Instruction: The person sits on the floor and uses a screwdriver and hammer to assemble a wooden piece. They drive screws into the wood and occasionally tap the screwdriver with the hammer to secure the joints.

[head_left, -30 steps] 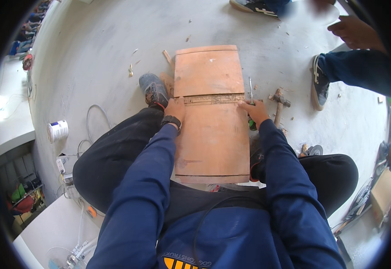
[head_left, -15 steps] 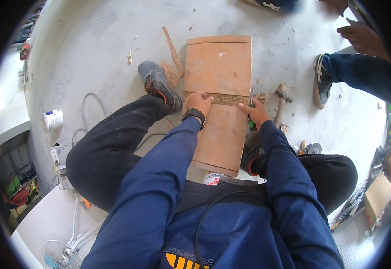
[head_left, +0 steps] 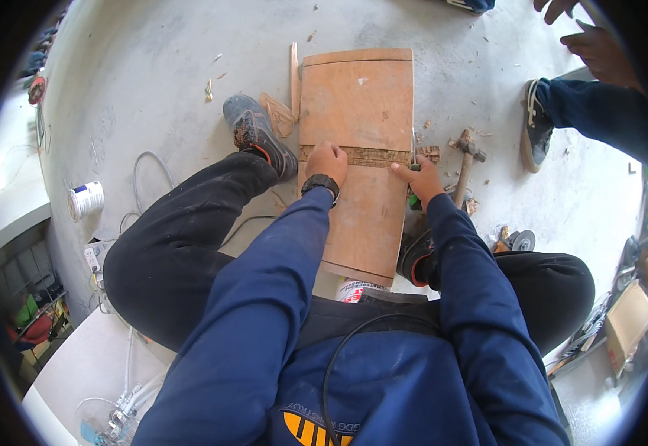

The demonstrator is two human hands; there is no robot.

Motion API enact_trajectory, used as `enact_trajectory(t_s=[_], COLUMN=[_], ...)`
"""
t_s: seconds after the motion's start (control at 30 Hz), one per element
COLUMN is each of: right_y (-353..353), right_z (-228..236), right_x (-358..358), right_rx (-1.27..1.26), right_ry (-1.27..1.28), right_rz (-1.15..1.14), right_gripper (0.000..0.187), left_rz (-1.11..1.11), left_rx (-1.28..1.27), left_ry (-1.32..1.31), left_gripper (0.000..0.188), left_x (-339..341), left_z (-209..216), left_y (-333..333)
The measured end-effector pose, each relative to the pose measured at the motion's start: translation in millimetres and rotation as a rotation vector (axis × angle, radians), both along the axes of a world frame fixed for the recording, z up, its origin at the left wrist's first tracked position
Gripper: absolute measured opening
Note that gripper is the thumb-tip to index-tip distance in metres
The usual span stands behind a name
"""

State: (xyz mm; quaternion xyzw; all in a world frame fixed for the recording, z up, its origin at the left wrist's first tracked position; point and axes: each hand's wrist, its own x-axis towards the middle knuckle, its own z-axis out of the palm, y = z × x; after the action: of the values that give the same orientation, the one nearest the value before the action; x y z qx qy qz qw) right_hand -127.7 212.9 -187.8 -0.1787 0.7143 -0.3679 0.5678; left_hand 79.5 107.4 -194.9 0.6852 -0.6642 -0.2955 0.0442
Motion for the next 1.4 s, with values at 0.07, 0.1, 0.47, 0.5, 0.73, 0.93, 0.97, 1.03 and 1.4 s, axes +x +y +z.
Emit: enact_trajectory(t_s=[0.07,0.1,0.47,0.5,0.73,0.93,0.97,1.03,1.4], right_y=[1.3,1.8,5.3,6.0,6.5,5.7,5.2,4.6,2.8], right_z=[-2.6,-4.3,-27.4,-27.9,-27.8,-19.7,-17.7,-13.5,-6.5], right_x=[-0.1,0.0,2.6,2.3,3.4,5.6,5.7,5.9,6.0], right_rx=[-0.006,-0.002,-0.150,-0.144,-0.155,-0.119,-0.128,-0.108,-0.136], right_ry=[0.011,0.024,0.338,0.322,0.355,0.228,0.247,0.268,0.255], right_rz=[0.005,0.007,0.102,0.104,0.085,0.058,0.061,0.074,0.047], right_gripper=[0.039,0.039,0.039,0.039,0.041,0.040,0.040,0.040,0.043], left_rz=[-0.064,-0.070,0.123,0.169,0.085,-0.093,-0.084,-0.048,-0.143], left_rx=[-0.057,-0.080,-0.069,-0.026,0.086,0.128,0.118,0.077,0.048], left_ry=[-0.045,-0.041,0.069,0.092,-0.053,-0.290,-0.299,-0.318,-0.135], left_gripper=[0.020,0.020,0.020,0.019,0.025,0.032,0.032,0.033,0.026], left_x=[-0.1,0.2,-3.9,-4.4,-14.9,-9.8,-5.4,3.5,3.4], left_z=[0.3,-0.3,-16.8,-17.7,-7.8,11.2,12.2,11.7,15.9], left_y=[1.5,2.7,9.4,7.8,-3.6,-5.9,-6.0,-3.4,-6.4])
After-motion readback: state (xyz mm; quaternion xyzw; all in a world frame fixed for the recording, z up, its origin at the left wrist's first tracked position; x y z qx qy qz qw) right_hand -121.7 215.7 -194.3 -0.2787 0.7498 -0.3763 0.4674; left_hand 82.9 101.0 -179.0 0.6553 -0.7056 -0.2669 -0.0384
